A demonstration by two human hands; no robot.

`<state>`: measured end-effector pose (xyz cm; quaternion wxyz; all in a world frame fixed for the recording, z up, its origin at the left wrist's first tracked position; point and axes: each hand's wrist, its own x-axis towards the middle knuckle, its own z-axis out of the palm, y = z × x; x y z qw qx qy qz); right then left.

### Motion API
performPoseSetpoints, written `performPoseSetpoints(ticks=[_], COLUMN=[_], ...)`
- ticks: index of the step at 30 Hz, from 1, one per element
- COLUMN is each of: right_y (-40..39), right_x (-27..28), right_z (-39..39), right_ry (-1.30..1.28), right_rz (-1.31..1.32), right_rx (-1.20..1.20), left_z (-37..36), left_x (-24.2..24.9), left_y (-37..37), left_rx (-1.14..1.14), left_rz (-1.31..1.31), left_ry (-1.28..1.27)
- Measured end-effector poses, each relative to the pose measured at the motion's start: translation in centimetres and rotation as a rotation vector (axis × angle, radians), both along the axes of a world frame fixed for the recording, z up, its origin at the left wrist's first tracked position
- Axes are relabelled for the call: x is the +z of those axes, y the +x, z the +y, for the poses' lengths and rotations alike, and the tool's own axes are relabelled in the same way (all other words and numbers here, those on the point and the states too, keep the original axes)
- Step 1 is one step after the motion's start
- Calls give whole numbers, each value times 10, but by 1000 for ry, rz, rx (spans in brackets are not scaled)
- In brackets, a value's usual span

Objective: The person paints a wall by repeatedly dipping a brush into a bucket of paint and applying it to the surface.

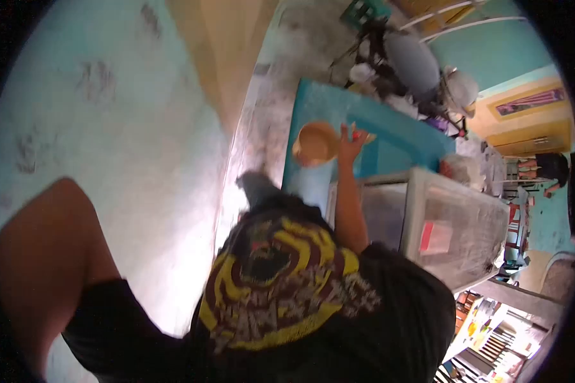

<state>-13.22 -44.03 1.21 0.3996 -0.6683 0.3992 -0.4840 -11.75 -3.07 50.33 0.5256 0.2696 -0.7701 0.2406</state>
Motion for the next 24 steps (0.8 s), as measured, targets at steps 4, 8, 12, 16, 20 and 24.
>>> performPoseSetpoints(ticks=[4, 8, 12, 16, 20, 24], right_y=[-3, -17, -31, -23, -8, -12], right_x=[-14, -28, -30, -46, -5, -58], right_z=[-10, -39, -18, -28, -14, -40], right_ry=[157, 364, 590, 274, 442, 490], right_rz=[-282, -483, -883, -420, -541, -713], right_rx=[92, 126, 315, 240, 260, 277], left_z=[-8, -10, -11, -4, 0, -2], left_x=[7, 0, 7, 25, 28, -5], left_y=[9, 15, 28, 31, 23, 7], left_rx=[-18, -21, -41, -121, -177, -487], left_rz=[-65, -63, 71, 346, 568, 500], left_ry=[-40, -113, -265, -539, -812, -580])
